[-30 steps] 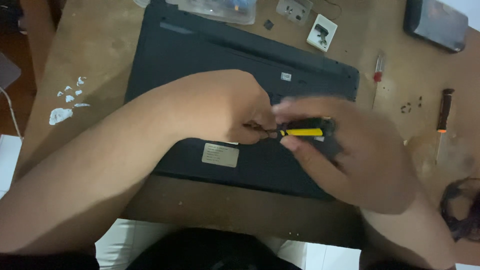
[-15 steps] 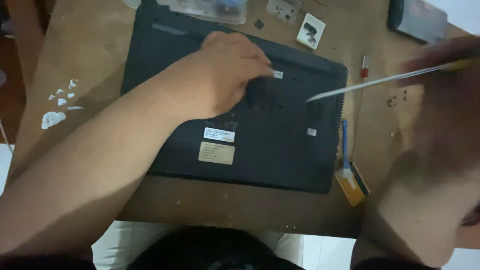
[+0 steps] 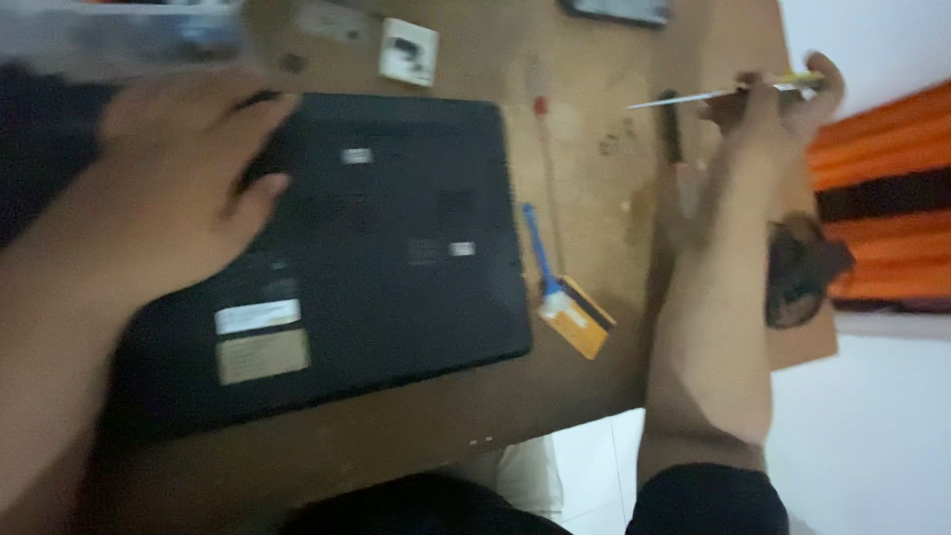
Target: Removing screws from the back panel of a laptop using a manual screwdriver
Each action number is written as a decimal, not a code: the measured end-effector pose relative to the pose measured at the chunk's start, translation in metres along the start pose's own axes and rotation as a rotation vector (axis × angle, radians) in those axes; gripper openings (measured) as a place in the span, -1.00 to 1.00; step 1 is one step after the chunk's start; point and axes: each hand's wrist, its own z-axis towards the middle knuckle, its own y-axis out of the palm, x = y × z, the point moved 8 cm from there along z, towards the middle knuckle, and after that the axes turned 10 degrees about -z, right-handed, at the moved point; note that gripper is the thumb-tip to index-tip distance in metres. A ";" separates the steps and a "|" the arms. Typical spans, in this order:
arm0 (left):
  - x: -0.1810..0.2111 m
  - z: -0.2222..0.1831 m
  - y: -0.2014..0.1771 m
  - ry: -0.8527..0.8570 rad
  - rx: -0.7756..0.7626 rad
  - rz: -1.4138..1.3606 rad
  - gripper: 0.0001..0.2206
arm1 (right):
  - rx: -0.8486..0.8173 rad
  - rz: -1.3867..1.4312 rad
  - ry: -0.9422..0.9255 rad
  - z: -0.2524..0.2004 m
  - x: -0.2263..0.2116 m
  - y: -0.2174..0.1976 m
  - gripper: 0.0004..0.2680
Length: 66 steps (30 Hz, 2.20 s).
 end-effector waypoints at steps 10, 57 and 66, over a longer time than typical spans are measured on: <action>-0.016 0.008 0.024 -0.075 0.002 0.102 -0.36 | -0.112 -0.276 -0.318 -0.034 -0.066 0.013 -0.75; -0.010 0.004 -0.001 -0.098 -0.022 -0.018 -0.41 | -0.431 0.092 0.032 -0.202 -0.138 0.103 -0.71; -0.013 0.004 -0.003 -0.109 0.004 0.002 -0.44 | -0.621 0.202 0.103 -0.245 -0.118 0.158 -0.72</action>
